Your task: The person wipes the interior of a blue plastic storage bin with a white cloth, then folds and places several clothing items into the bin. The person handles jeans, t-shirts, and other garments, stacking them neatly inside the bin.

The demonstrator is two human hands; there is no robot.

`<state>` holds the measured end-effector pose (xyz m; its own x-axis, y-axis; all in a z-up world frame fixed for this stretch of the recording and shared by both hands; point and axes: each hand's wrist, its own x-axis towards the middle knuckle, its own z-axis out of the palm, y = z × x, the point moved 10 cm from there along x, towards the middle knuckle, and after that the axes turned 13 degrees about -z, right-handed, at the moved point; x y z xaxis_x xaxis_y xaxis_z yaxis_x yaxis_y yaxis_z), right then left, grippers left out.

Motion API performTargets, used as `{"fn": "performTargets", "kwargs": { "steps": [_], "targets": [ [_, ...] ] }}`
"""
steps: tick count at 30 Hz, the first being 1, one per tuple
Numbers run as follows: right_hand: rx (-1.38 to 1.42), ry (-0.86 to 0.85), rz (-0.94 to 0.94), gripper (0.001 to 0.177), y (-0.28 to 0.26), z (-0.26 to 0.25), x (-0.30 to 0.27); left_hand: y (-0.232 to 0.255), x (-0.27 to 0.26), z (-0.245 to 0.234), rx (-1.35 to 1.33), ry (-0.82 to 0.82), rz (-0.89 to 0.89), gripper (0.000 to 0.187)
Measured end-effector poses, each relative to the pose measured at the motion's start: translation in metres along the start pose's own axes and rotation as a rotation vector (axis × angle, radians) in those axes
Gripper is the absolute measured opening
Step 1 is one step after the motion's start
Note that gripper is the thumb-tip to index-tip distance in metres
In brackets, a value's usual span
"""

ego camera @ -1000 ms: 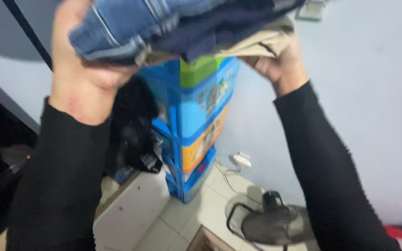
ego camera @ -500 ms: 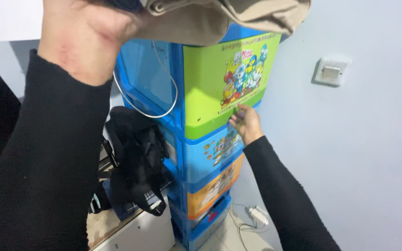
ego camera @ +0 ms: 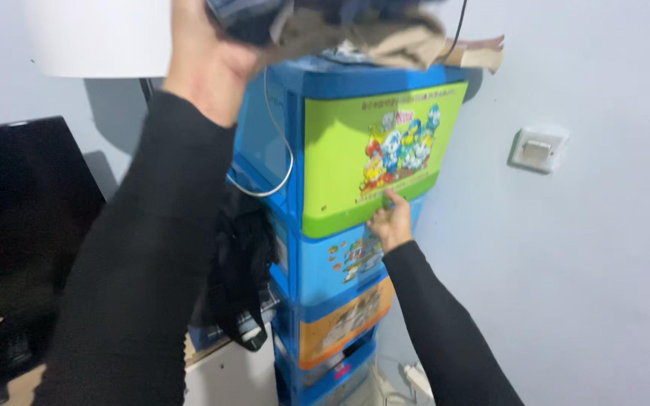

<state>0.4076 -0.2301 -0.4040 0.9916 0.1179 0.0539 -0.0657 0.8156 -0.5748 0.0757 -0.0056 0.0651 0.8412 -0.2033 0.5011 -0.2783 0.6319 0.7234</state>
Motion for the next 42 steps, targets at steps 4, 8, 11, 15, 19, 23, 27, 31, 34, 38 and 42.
{"fn": "performTargets", "kwargs": {
  "steps": [4, 8, 11, 15, 19, 23, 27, 31, 34, 38, 42],
  "targets": [
    [-0.129, -0.03, 0.022, 0.081, -0.022, 0.0, -0.045, -0.023, 0.036, -0.019, -0.144, 0.013, -0.102, 0.029],
    [-0.216, 0.075, 0.025, 0.082, -0.051, -0.015, -0.086, -0.03, 0.042, -0.036, -0.251, -0.018, -0.115, 0.025],
    [-0.271, 0.068, 0.024, 0.082, -0.076, -0.031, -0.116, -0.031, 0.034, -0.036, -0.236, 0.065, -0.135, 0.028],
    [-0.314, 0.064, 0.024, 0.08, -0.107, -0.05, -0.161, -0.03, 0.024, -0.02, -0.209, 0.107, -0.098, 0.03],
    [-0.349, 0.142, 0.043, 0.082, -0.135, -0.064, -0.201, -0.038, 0.028, -0.007, -0.232, 0.101, -0.106, 0.03],
    [-0.335, 0.172, 0.076, 0.085, -0.15, -0.082, -0.234, -0.04, 0.032, 0.005, -0.192, 0.107, -0.084, 0.029],
    [-0.289, 0.162, 0.081, 0.089, -0.163, -0.103, -0.252, -0.04, 0.033, 0.014, -0.139, 0.149, -0.077, 0.032],
    [-0.266, 0.141, 0.19, 0.087, -0.166, -0.121, -0.266, -0.044, 0.045, 0.023, -0.179, 0.118, -0.103, 0.032],
    [-0.287, 0.181, 0.191, 0.085, -0.182, -0.136, -0.27, -0.047, 0.053, 0.027, -0.189, 0.079, -0.106, 0.032],
    [-0.469, 0.205, -0.063, 0.081, -0.273, -0.126, -0.288, -0.055, 0.06, 0.035, -0.238, 0.079, -0.135, 0.03],
    [-0.754, 0.151, -0.529, 0.078, -0.401, -0.046, -0.311, -0.064, 0.071, 0.056, -0.293, -0.093, -0.214, 0.032]
  ]
}}
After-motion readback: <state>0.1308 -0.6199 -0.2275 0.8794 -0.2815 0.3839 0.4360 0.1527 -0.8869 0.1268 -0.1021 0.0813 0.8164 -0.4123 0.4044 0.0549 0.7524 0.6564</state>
